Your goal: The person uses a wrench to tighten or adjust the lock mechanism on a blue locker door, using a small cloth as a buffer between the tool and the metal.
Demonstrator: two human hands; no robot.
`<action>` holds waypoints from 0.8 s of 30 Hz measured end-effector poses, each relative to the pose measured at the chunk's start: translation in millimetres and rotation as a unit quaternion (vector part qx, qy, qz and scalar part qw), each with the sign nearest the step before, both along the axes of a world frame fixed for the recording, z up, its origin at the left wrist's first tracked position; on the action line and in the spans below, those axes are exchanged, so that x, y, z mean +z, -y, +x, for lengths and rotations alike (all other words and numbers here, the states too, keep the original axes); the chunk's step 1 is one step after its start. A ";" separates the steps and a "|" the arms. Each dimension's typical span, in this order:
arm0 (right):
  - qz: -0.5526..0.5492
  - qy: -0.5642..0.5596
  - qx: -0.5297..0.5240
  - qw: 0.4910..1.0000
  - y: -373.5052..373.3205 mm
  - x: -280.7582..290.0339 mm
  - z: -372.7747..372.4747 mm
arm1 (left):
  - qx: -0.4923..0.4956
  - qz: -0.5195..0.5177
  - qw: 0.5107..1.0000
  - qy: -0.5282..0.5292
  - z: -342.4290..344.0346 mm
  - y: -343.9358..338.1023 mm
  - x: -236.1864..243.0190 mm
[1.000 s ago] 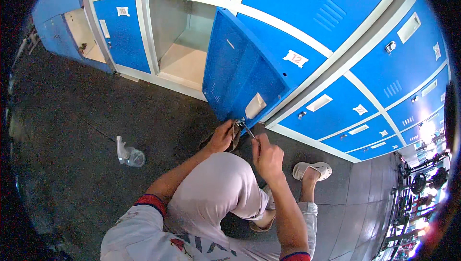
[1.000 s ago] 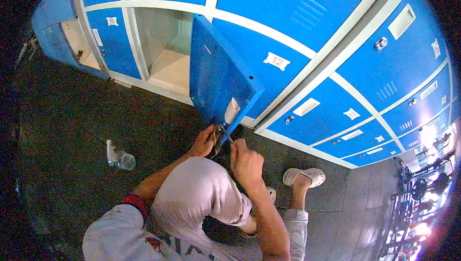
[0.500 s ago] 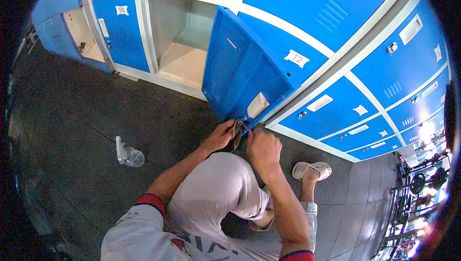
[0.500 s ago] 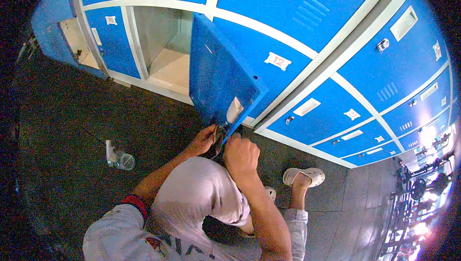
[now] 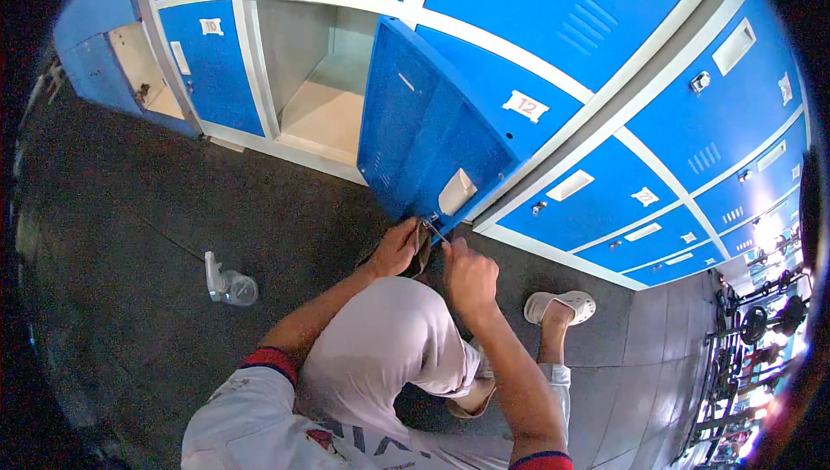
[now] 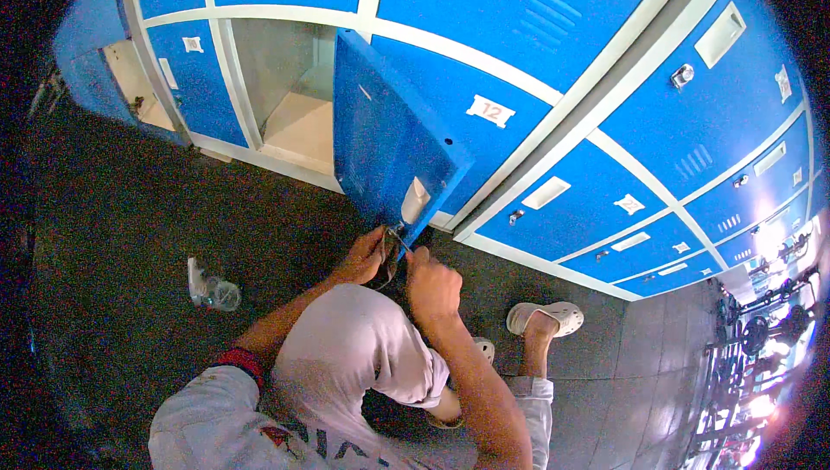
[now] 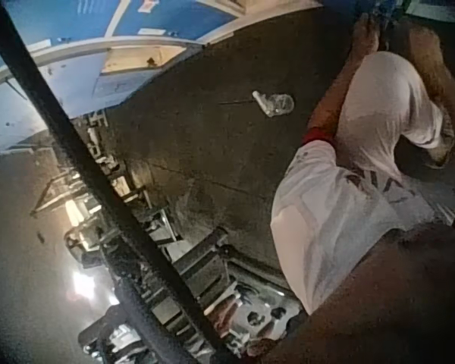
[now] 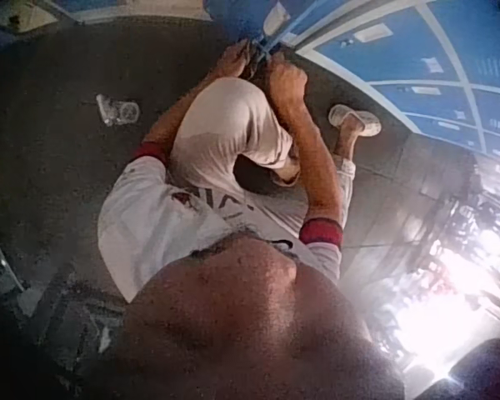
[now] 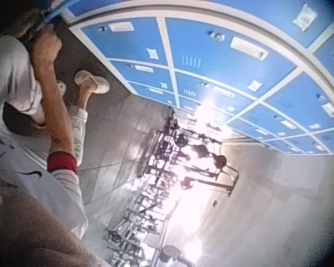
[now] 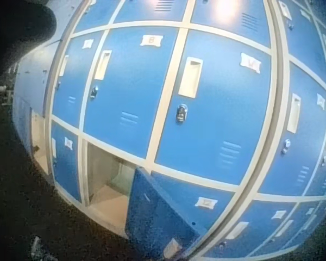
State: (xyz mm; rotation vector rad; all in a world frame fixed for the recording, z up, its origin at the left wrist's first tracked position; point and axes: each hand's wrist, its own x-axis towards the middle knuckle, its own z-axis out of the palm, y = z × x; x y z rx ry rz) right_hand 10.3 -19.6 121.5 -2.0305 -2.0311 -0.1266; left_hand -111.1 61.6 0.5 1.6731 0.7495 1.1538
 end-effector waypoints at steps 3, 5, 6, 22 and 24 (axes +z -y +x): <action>-0.060 0.065 -0.009 0.996 -1.1 9.7 -3.0 | 0.004 -0.010 0.999 0.044 2.8 3.9 5.5; -0.061 0.071 -0.004 0.996 -4.2 9.3 -5.4 | 0.004 -0.029 1.000 0.004 -0.4 1.1 -3.5; -0.063 0.082 0.001 0.995 -5.7 10.1 -5.3 | 0.004 -0.027 1.000 0.005 1.7 0.3 -5.4; -0.010 -0.004 -0.089 0.996 -6.4 -31.0 -5.5 | -0.008 -0.027 1.000 0.005 6.0 -6.3 -7.1; -0.061 -0.043 -0.086 0.994 -6.0 -26.5 -1.0 | 0.008 -0.018 1.000 -0.005 7.1 -3.7 2.2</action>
